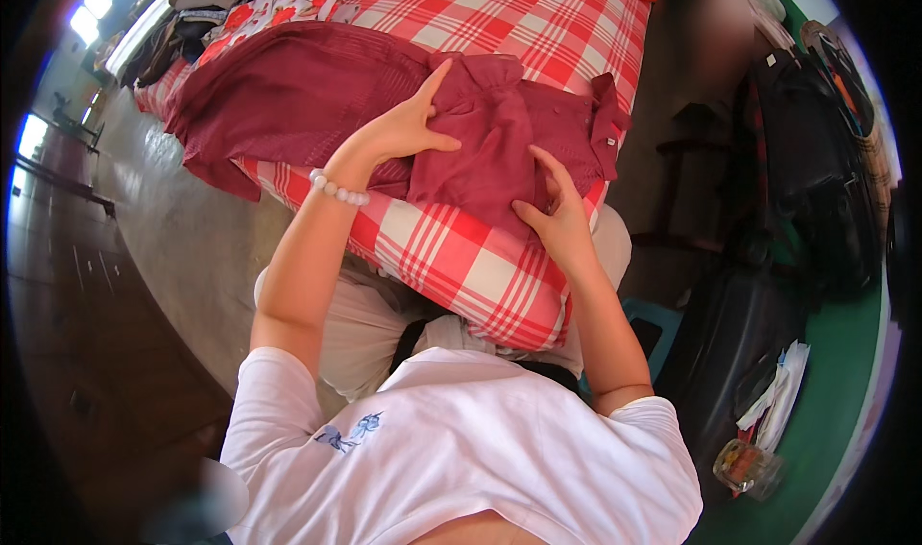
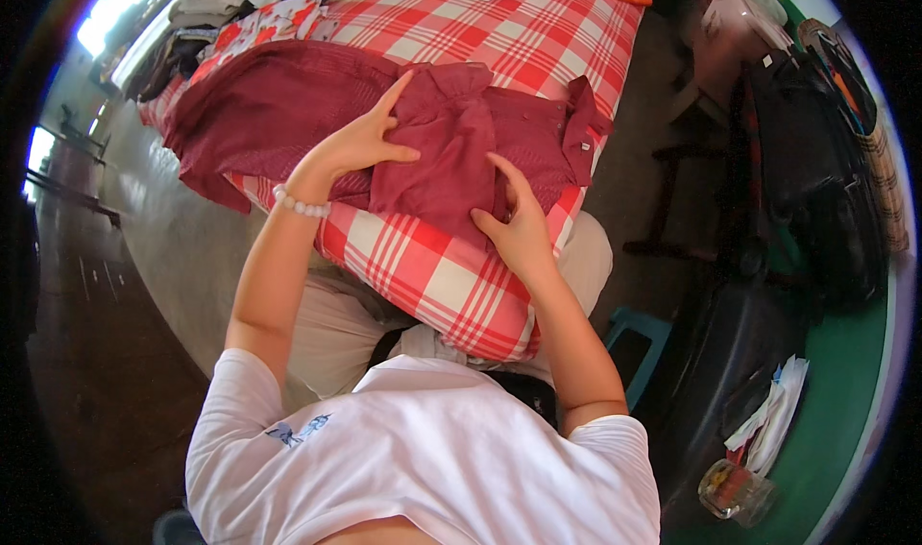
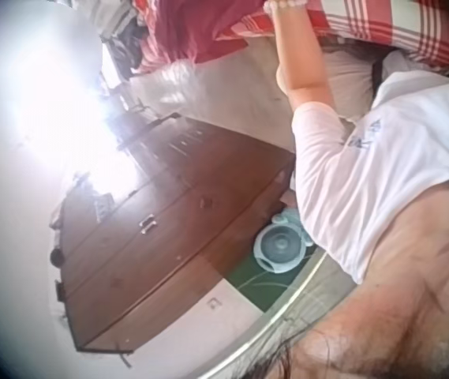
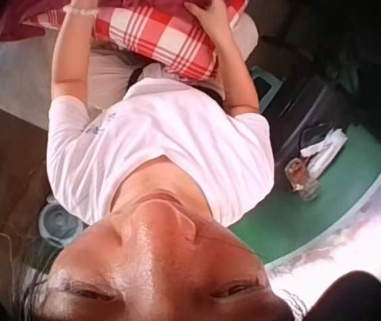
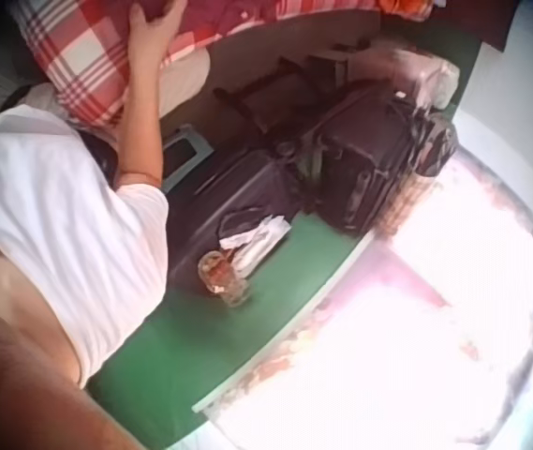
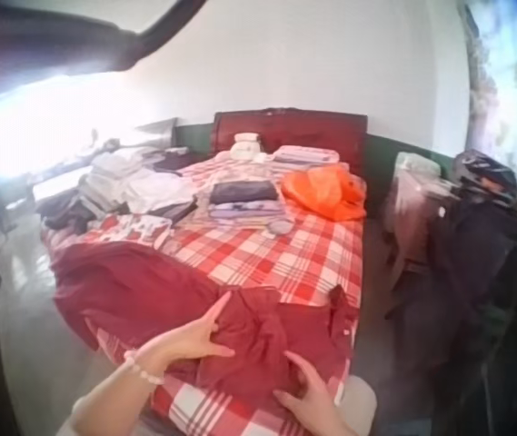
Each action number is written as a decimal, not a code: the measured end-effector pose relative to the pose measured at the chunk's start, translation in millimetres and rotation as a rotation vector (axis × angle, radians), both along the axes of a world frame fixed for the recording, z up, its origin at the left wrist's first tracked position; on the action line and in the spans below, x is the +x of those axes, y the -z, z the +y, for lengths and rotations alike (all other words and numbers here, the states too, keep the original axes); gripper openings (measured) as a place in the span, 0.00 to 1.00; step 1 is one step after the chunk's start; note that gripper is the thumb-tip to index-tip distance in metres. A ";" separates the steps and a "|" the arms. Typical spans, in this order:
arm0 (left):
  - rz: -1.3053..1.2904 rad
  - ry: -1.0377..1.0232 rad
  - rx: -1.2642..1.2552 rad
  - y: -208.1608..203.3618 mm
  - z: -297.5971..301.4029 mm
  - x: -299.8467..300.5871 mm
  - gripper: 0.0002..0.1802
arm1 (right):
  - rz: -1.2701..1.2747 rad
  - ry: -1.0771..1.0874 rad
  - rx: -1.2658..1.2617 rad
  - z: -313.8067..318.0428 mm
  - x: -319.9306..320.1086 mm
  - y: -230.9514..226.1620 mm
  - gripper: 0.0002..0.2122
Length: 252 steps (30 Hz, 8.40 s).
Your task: The person folds a maroon shirt, a pair of dark shorts, and a floral patterned shirt on a bed with a red and white checkered sheet. The person smooths and aligns each item before folding it into a compact stack.
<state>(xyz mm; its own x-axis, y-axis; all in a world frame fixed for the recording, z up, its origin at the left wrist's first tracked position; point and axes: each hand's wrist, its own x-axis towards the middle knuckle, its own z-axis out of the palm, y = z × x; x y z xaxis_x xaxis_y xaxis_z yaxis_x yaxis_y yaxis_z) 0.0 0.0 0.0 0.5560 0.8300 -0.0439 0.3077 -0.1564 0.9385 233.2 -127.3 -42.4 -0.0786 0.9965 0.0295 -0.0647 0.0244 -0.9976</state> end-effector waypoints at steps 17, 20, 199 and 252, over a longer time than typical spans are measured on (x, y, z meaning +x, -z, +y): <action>0.079 -0.366 0.172 38.4 40.6 8.2 0.46 | -0.437 0.129 -0.057 160.5 24.2 -9.0 0.33; -0.087 -0.344 0.228 58.4 76.5 11.7 0.45 | -0.318 0.161 -0.107 189.0 -3.9 -16.5 0.30; 0.344 -0.659 0.768 34.8 -11.8 -19.8 0.32 | -1.363 0.120 0.602 85.7 -32.4 22.4 0.32; 0.003 -0.544 0.473 40.6 -131.0 89.0 0.46 | -0.935 -0.068 0.365 203.3 40.8 -34.0 0.14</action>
<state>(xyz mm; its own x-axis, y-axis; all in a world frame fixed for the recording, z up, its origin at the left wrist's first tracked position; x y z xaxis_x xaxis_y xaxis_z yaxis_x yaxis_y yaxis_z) 89.0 -131.0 -40.6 0.0590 0.9198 0.3879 0.4601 -0.3699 0.8071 274.0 76.0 -8.3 -0.2830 0.9314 0.2289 0.7280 0.3640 -0.5809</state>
